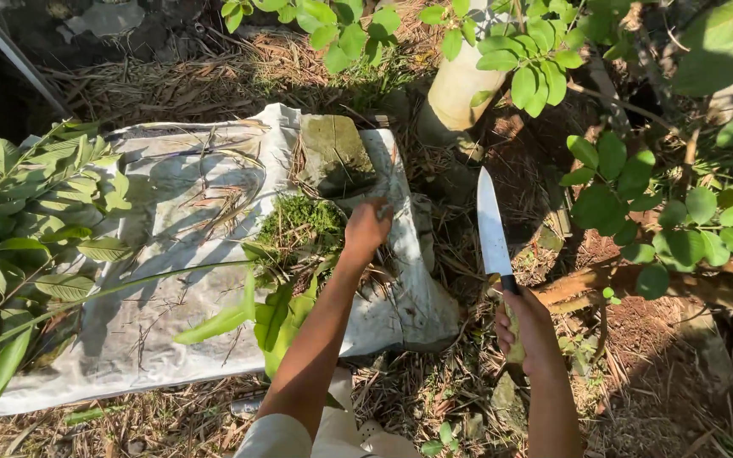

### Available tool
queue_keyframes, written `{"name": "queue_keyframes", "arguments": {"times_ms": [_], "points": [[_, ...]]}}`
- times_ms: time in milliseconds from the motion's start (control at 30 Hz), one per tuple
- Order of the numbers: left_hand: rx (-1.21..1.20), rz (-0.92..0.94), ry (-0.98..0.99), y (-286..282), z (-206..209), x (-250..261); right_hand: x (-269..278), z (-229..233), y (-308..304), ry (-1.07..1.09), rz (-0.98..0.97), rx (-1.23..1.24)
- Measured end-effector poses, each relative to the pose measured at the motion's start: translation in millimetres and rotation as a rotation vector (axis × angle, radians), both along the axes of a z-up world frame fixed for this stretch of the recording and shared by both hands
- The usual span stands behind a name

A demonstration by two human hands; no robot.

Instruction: Pruning and cutting branches from a tree in a garden using a knife.

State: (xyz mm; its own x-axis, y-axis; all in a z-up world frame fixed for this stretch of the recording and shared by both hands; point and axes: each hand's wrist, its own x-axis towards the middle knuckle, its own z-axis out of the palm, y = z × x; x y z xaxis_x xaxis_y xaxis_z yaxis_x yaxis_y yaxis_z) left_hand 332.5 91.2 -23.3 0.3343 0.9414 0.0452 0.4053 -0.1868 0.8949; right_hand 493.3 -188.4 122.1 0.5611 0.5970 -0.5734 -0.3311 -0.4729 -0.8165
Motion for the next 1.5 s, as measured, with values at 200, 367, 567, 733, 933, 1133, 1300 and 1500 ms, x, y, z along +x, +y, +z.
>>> {"name": "queue_keyframes", "arguments": {"times_ms": [200, 367, 567, 733, 933, 1133, 1300, 1500], "points": [[-0.087, 0.258, -0.176, 149.6, -22.2, 28.3, -22.3, -11.7, 74.9, 0.029, 0.017, 0.075], [-0.071, 0.434, -0.082, 296.6, -27.2, 41.3, -22.0, -28.3, 122.6, 0.077, -0.052, -0.004], [0.13, 0.245, -0.057, 416.5, -93.0, 74.9, -9.1, -48.7, 142.7, 0.131, -0.139, -0.007], [-0.136, 0.18, -0.178, 417.0, -84.4, 85.2, 1.7, -58.2, 156.0, 0.125, -0.188, -0.121], [0.052, 0.197, -0.3, 296.9, -60.0, 56.9, 1.9, -68.9, 186.3, 0.075, -0.178, -0.066], [0.128, 0.158, -0.177, 141.4, -11.8, 8.8, 9.5, -67.0, 243.2, -0.049, -0.028, 0.117], [0.149, 0.005, -0.301, 36.0, 20.8, -21.3, 11.3, -98.4, 289.9, -0.268, 0.186, 0.193], [0.284, -0.073, -0.321, -49.3, 31.8, -41.7, -22.8, -130.9, 270.3, -0.602, 0.378, 0.245]]}}
